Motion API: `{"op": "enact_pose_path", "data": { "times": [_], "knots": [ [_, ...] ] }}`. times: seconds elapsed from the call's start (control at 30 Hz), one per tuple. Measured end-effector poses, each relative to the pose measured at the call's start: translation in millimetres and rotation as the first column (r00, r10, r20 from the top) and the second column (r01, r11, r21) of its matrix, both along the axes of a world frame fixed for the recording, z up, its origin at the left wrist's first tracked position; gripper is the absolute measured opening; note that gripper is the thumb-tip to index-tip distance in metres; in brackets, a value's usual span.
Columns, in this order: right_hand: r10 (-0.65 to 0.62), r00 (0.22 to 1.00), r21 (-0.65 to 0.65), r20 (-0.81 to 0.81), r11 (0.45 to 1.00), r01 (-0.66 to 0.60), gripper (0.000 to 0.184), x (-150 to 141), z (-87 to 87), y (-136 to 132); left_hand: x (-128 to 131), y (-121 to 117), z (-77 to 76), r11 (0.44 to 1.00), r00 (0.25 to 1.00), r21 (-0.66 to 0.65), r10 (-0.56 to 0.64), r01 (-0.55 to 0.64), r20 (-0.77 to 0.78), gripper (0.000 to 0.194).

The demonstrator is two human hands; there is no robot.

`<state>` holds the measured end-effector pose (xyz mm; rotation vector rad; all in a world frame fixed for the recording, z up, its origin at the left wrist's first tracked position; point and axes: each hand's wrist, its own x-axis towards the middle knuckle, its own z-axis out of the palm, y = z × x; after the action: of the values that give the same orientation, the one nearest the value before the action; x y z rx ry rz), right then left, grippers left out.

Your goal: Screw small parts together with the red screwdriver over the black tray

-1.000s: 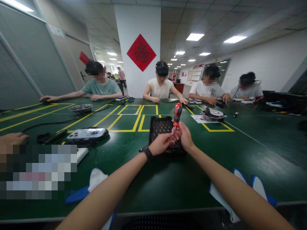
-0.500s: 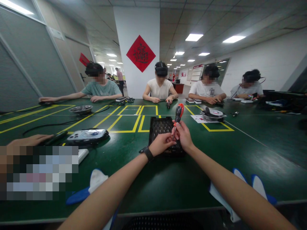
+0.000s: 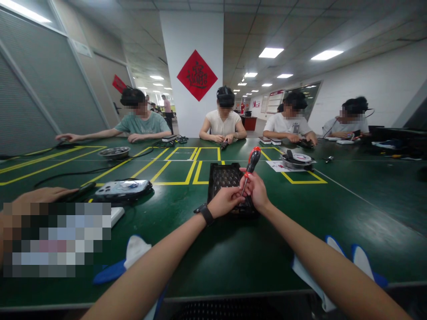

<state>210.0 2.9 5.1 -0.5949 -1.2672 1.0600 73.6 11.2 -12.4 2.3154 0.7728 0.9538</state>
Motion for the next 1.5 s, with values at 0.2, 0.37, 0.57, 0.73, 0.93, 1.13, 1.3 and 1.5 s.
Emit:
{"op": "enact_pose_path", "data": {
  "times": [0.2,0.37,0.57,0.73,0.93,1.13,1.3,1.5],
  "knots": [
    [-0.072,0.994,0.027,0.077,0.997,0.070,0.033,-0.6,-0.2,1.2,1.8,0.6,-1.1,0.998,0.998,-0.052,0.027,-0.024,0.060,0.027],
    [-0.074,0.992,0.037,0.099,0.997,0.070,0.034,-0.8,-0.7,1.4,1.3,0.6,-0.8,0.998,0.997,-0.041,0.042,-0.040,0.063,0.024],
    [-0.010,1.000,0.008,0.009,1.000,0.010,0.036,0.4,-2.9,4.4,0.9,-1.9,2.1,0.999,0.998,0.007,0.033,-0.033,0.056,0.017],
    [0.005,1.000,0.003,0.024,1.000,-0.005,0.033,-0.3,-4.0,4.1,0.4,-1.4,1.9,0.999,1.000,0.031,0.029,-0.029,0.000,0.017],
    [-0.068,0.997,0.049,0.047,0.997,0.066,0.030,-2.2,-2.3,-0.1,1.7,-2.3,2.4,1.000,0.998,-0.007,0.025,-0.024,0.058,0.023],
    [-0.080,0.995,0.054,0.064,0.996,0.077,0.028,-3.1,-3.5,0.7,2.1,1.2,-2.7,0.992,0.992,-0.071,0.106,-0.101,0.073,0.030],
    [-0.044,0.997,0.048,0.071,0.998,0.041,0.032,-2.7,-2.3,-1.8,-0.1,0.6,2.8,0.999,0.996,0.013,0.043,-0.044,0.082,0.021],
    [-0.064,0.995,0.055,0.077,0.997,0.060,0.031,-2.6,-1.3,-4.0,-0.1,-0.2,4.3,0.987,0.988,-0.115,-0.100,0.113,0.116,0.023]
  ]
}}
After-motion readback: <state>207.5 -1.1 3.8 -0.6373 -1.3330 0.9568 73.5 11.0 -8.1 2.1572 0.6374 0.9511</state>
